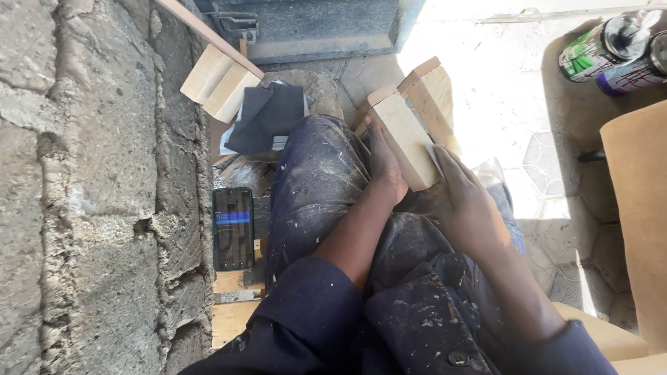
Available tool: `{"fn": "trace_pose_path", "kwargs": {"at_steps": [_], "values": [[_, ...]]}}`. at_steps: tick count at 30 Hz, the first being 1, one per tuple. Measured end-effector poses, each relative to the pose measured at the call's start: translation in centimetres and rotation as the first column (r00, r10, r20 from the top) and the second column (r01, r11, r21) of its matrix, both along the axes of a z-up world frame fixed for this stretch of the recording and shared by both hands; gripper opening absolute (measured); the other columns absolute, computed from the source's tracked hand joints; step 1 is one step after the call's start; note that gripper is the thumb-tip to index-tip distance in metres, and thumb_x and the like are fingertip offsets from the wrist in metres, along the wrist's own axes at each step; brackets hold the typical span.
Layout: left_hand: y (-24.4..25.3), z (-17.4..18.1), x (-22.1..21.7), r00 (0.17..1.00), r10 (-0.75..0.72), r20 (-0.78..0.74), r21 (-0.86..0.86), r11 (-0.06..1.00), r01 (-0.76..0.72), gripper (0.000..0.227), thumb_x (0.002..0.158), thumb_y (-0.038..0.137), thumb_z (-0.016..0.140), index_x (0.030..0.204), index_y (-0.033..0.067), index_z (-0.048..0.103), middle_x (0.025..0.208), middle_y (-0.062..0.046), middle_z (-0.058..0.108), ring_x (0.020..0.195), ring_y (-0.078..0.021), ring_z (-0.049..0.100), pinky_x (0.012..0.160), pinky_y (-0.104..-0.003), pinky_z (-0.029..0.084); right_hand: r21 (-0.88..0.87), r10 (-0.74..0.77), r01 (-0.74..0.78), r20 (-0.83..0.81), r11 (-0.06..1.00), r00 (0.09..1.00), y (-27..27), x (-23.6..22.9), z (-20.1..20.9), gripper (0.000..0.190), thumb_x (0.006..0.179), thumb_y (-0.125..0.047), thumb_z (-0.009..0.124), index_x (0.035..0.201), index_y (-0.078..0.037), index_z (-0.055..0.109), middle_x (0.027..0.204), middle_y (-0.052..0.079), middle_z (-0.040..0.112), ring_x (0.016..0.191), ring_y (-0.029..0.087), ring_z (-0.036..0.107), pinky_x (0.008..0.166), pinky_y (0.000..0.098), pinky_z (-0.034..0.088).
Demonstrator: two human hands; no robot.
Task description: The person is sanding the edges of small wooden blocks using a sanding block to smooth the surfaces.
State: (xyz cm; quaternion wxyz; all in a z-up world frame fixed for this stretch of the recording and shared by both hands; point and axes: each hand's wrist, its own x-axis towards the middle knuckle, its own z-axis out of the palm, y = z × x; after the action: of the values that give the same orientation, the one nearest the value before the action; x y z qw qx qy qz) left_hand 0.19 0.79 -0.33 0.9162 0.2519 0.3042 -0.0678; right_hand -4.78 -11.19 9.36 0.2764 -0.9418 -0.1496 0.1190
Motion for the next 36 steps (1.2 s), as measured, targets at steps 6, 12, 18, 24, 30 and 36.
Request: {"fn": "trace_pose_path", "kwargs": {"at_steps": [6,12,18,24,30,36], "values": [[-0.4,1.5,-1.0,0.999,-0.002,0.033,0.003,1.0,0.002,0.103,0.083,0.091,0.011,0.164,0.0284,0.003,0.17,-0.015,0.011,0.155,-0.0347,0.016,0.129,-0.055,0.013,0.07,0.026,-0.025,-0.021,0.997,0.999,0.6,0.8,-0.3,0.055,0.102,-0.016,0.045,0.157,-0.007,0.04,0.159,0.019,0.041,0.145,0.042,0.037,0.116,0.0569,0.03],[0.6,2.0,-1.3,1.0,-0.016,0.009,-0.008,1.0,0.016,0.09,0.089,0.084,0.007,0.164,0.0335,0.007,0.17,-0.008,0.018,0.155,-0.0268,0.02,0.13,-0.049,0.011,0.095,0.136,-0.132,-0.04,0.987,0.99,5.2,7.8,-3.8,0.058,0.107,-0.035,0.042,0.16,-0.014,0.034,0.165,0.01,0.033,0.15,0.033,0.03,0.123,0.0511,0.026],[-0.3,-3.0,-0.5,1.0,0.0,0.02,0.039,0.999,-0.001,0.104,0.083,0.092,0.007,0.164,0.028,0.004,0.169,-0.017,0.016,0.155,-0.0338,0.02,0.129,-0.053,0.015,0.062,-0.076,0.091,-0.218,0.994,0.973,1.5,1.3,1.0,0.057,0.103,-0.032,0.044,0.159,-0.027,0.037,0.158,0.012,0.045,0.138,0.041,0.046,0.117,0.0613,0.031],[-0.4,-4.0,0.4,0.998,-0.06,-0.026,0.029,0.998,0.061,0.104,0.08,0.095,0.006,0.163,0.0342,0.003,0.17,-0.011,0.013,0.156,-0.0295,0.018,0.13,-0.051,0.013,0.074,-0.074,0.091,-0.211,0.993,0.975,-1.3,-1.7,1.8,0.06,0.101,-0.037,0.043,0.158,-0.017,0.039,0.16,0.017,0.04,0.147,0.041,0.032,0.118,0.062,0.023],[1.3,5.4,-1.7,0.996,-0.073,0.045,0.087,0.994,0.069,0.088,0.091,0.074,-0.006,0.165,0.0251,0.001,0.171,-0.016,0.009,0.157,-0.0331,0.013,0.129,-0.053,0.009,0.128,0.229,-0.225,-0.014,0.966,0.973,4.0,6.2,-3.4,0.064,0.108,-0.036,0.04,0.161,-0.003,0.025,0.167,0.025,0.02,0.154,0.042,0.013,0.122,0.0618,0.009],[1.1,3.1,-1.8,1.0,0.008,-0.015,0.066,0.998,-0.007,0.093,0.087,0.083,0.006,0.164,0.0321,0.006,0.171,-0.01,0.015,0.156,-0.0249,0.02,0.13,-0.05,0.01,0.103,0.148,-0.133,-0.152,0.986,0.977,3.1,7.1,-6.0,0.069,0.102,-0.042,0.049,0.163,-0.018,0.026,0.168,0.008,0.027,0.154,0.031,0.023,0.125,0.0546,0.017]]}}
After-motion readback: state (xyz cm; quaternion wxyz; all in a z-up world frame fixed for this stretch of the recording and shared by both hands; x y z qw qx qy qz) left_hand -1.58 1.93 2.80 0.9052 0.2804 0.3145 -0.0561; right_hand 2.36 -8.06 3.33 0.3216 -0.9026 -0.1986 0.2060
